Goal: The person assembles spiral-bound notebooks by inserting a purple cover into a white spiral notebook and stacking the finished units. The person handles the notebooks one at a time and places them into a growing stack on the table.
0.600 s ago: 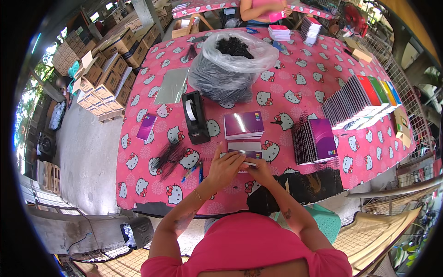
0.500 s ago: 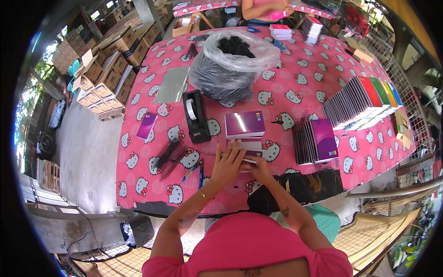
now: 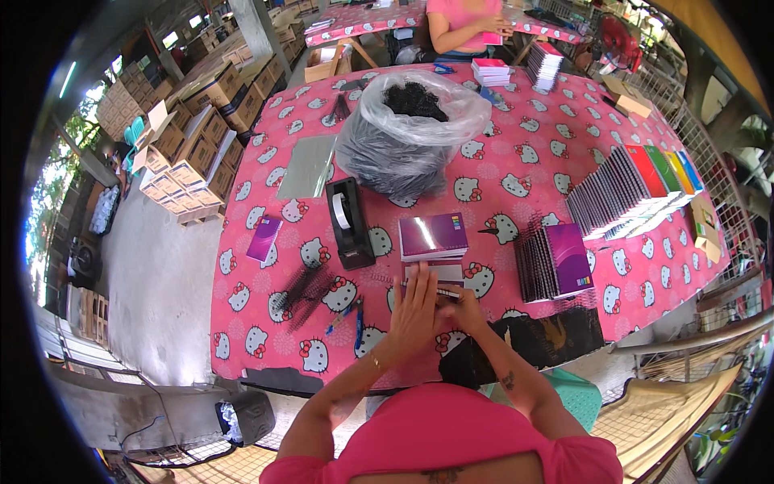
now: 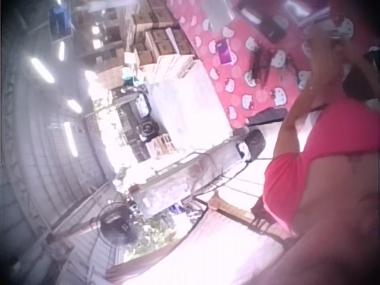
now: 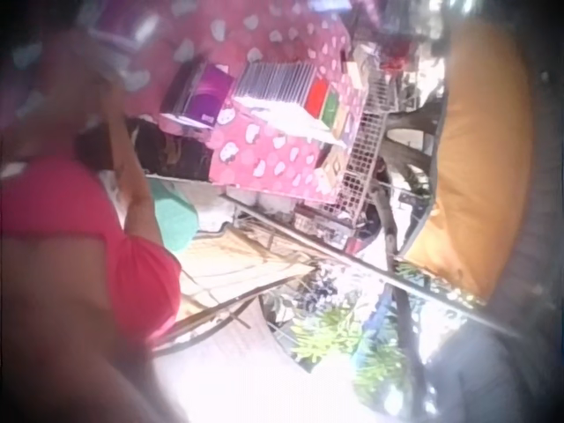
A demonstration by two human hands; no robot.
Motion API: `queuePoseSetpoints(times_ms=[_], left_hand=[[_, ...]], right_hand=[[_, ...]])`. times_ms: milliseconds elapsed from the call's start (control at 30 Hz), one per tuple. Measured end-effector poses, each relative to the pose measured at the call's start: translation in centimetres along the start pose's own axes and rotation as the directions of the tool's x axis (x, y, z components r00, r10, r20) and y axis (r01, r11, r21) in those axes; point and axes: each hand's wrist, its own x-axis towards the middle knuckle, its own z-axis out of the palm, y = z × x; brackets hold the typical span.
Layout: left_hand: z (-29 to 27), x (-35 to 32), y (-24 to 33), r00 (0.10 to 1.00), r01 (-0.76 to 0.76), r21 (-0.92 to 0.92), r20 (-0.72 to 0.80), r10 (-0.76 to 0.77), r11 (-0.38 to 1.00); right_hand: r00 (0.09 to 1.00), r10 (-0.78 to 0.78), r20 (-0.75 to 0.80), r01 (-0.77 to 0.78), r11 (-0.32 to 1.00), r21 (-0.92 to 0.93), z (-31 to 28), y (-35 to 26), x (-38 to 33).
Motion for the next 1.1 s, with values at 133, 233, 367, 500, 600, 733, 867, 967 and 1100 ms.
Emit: queuePoseSetpoints(times_ms=[133, 233, 367, 500, 600, 733, 867, 967, 1100], left_hand=[[1.9, -1.2, 0.1, 0.998, -0.062, -0.019, -0.015, 0.062, 0.998], [1.4, -0.6, 0.5, 0.995, -0.073, 0.014, -0.071, 0.074, 0.997], [0.3, 0.0, 0.7, 0.993, -0.071, 0.047, -0.092, 0.076, 0.996], [-3.1, 1.0, 0.7, 0.974, -0.025, 0.078, -0.224, 0.042, 0.997], [-2.7, 1.6, -1.5, 0.987, -0.122, -0.052, -0.114, 0.116, 0.991], [-2.6, 1.9, -0.4, 0.965, -0.122, -0.100, -0.246, 0.095, 0.987], [-3.5, 2.5, -0.4, 0.973, -0.097, -0.098, -0.221, 0.073, 0.990], [-2.6, 2.2, -0.7, 0.973, -0.125, -0.126, -0.211, 0.096, 0.984], [-2.1, 2.3, -0.6, 0.967, -0.132, -0.140, -0.238, 0.096, 0.981]], right_hand=[[0.994, 0.099, -0.053, -0.102, 0.993, -0.057, 0.0, 1.3, 0.4], [0.998, -0.068, -0.004, 0.068, 0.998, -0.002, -0.1, 1.7, 0.1], [0.996, 0.083, 0.025, -0.082, 0.996, -0.040, -1.1, 3.3, -0.2], [0.992, -0.125, 0.019, 0.126, 0.986, -0.106, -0.2, 1.1, -0.5], [0.972, -0.232, -0.041, 0.217, 0.950, -0.225, -0.2, -0.3, -0.9], [0.987, -0.039, -0.156, -0.010, 0.952, -0.306, -0.5, 0.8, -2.0], [0.941, -0.245, -0.233, 0.143, 0.913, -0.383, 0.1, -1.8, -2.9], [0.932, -0.144, -0.333, 0.067, 0.970, -0.232, 0.3, -1.9, -3.5], [0.941, -0.074, -0.330, 0.028, 0.989, -0.142, 0.0, -1.3, -3.5]])
